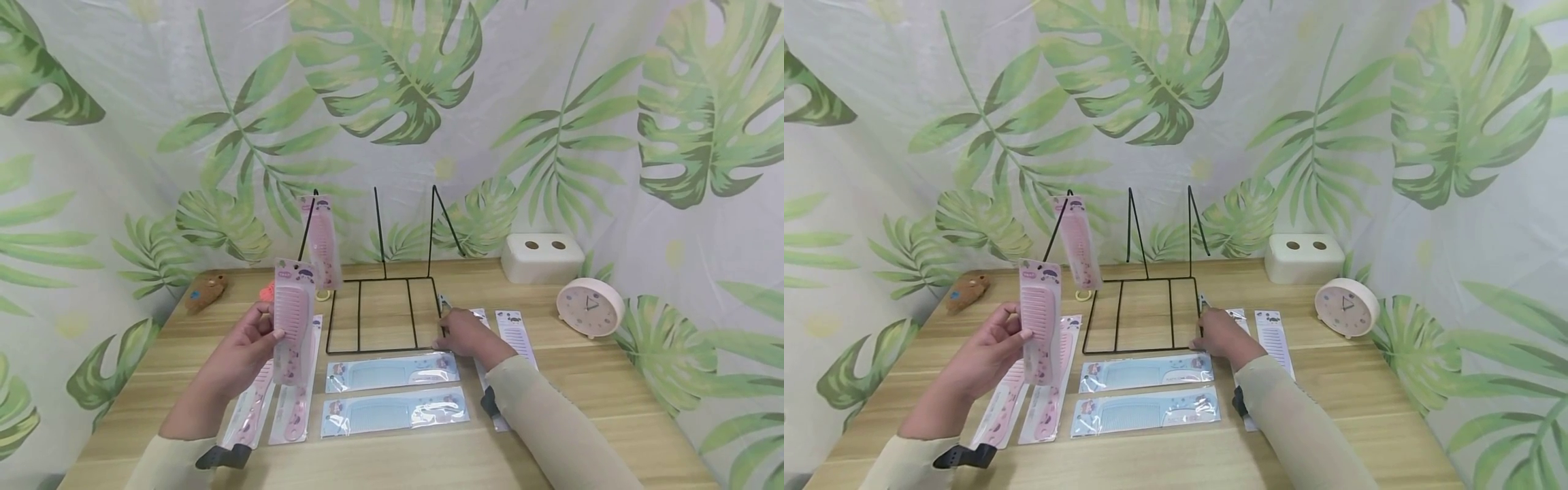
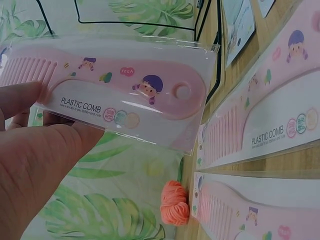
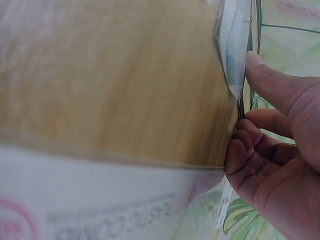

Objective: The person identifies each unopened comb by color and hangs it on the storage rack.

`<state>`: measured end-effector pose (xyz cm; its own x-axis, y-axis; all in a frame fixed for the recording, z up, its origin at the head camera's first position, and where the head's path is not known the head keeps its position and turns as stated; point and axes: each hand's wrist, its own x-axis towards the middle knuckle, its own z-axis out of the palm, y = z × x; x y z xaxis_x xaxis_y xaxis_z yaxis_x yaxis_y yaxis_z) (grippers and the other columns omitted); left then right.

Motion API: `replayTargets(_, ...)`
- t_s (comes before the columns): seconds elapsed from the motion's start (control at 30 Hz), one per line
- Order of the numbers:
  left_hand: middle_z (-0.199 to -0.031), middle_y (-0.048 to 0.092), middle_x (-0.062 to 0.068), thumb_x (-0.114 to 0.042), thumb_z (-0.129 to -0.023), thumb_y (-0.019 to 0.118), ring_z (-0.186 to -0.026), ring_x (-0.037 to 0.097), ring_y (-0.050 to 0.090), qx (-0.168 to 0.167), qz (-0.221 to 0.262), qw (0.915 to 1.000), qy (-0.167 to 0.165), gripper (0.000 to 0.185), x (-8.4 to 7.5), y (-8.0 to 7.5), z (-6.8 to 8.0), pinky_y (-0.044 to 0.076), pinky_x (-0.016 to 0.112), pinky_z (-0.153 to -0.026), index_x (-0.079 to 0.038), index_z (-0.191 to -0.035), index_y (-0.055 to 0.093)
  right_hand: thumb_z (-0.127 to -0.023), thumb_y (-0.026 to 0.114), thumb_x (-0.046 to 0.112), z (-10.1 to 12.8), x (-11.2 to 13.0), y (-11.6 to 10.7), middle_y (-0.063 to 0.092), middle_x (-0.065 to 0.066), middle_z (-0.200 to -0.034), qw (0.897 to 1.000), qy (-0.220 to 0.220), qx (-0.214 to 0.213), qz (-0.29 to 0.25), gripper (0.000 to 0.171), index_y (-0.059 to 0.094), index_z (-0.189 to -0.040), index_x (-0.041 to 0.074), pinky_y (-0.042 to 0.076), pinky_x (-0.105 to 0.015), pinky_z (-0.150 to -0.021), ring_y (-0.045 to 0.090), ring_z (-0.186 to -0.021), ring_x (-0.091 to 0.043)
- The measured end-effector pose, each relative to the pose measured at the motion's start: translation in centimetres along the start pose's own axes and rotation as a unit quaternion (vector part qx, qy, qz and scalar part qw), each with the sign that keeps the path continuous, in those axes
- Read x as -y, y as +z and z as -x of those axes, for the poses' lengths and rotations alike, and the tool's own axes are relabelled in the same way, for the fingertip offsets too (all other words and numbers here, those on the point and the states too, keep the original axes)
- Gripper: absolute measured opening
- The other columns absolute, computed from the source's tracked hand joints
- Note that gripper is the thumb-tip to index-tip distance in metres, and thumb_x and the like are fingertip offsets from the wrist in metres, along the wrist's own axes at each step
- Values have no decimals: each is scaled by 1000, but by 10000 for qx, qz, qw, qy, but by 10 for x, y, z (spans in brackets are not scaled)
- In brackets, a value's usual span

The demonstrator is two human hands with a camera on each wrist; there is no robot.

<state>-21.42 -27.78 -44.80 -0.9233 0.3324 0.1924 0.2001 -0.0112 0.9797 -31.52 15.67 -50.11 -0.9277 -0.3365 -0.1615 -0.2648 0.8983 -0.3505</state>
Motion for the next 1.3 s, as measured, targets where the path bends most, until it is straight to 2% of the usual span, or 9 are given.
replayTargets(0.13,-128,60,3,-1,-114,49,-117,11,64,-280,-285,9990,-215,25,-3,4,-1,61,27,-97,-9,-137,46,-98,84,34,0,0,0,69,-20,-147,10000,14,13,-13,59,69,-143,-1,50,-53,-119,61,-141,-42)
replayTargets(0.27,-132,61,11,-4,-114,51,-114,10,65,-823,-922,9906,-589,26,-9,10,-7,63,26,-93,-4,-138,43,-98,84,34,0,0,-1,69,-20,-147,10000,15,12,-11,59,69,-143,-2,51,-54,-119,61,-141,-41)
replayTargets(0.4,-138,60,21,-8,-113,55,-114,11,63,-1445,-1482,9745,-862,31,-17,20,-19,62,21,-90,0,-140,44,-98,84,34,1,1,-2,69,-20,-147,10000,38,3,-13,58,69,-143,-1,51,-54,-118,62,-140,-41)
replayTargets(0.5,-138,62,23,-11,-111,60,-116,16,62,-1953,-1832,9582,-1005,36,-22,26,-32,58,15,-88,2,-143,48,-98,83,34,2,1,-3,69,-20,-146,10000,34,-6,34,58,70,-143,0,52,-54,-118,62,-139,-42)
replayTargets(0.6,-136,65,23,-13,-108,63,-119,23,64,-2418,-1988,9433,-1107,39,-27,30,-48,55,10,-85,3,-143,52,-98,83,34,2,1,-3,69,-21,-145,10000,-10,-22,95,57,70,-142,0,52,-55,-117,63,-138,-42)
replayTargets(0.67,-135,65,23,-12,-107,64,-118,26,64,-2651,-1940,9372,-1169,39,-29,31,-59,55,11,-82,3,-142,54,-99,83,34,2,1,-3,70,-21,-144,9999,-35,-32,127,56,71,-142,0,53,-54,-117,64,-137,-42)
replayTargets(0.83,-136,63,22,-11,-107,63,-114,27,62,-2916,-1769,9300,-1370,37,-29,30,-82,56,18,-79,1,-140,54,-99,83,34,1,1,-2,71,-20,-143,9998,-79,-19,174,55,71,-141,1,54,-53,-115,65,-135,-40)
replayTargets(0.93,-136,63,21,-14,-106,63,-115,27,62,-2995,-1918,9240,-1408,37,-27,28,-92,56,23,-81,0,-139,55,-99,82,34,1,1,-1,71,-19,-143,9998,-89,-9,152,55,71,-141,1,54,-53,-115,66,-134,-39)
replayTargets(1.3,-136,66,24,-13,-103,63,-118,34,65,-3154,-2151,9163,-1209,39,-25,29,-119,57,38,-96,1,-139,55,-100,82,34,1,1,-2,68,-21,-147,10000,10,19,61,57,70,-143,1,52,-54,-118,62,-139,-41)
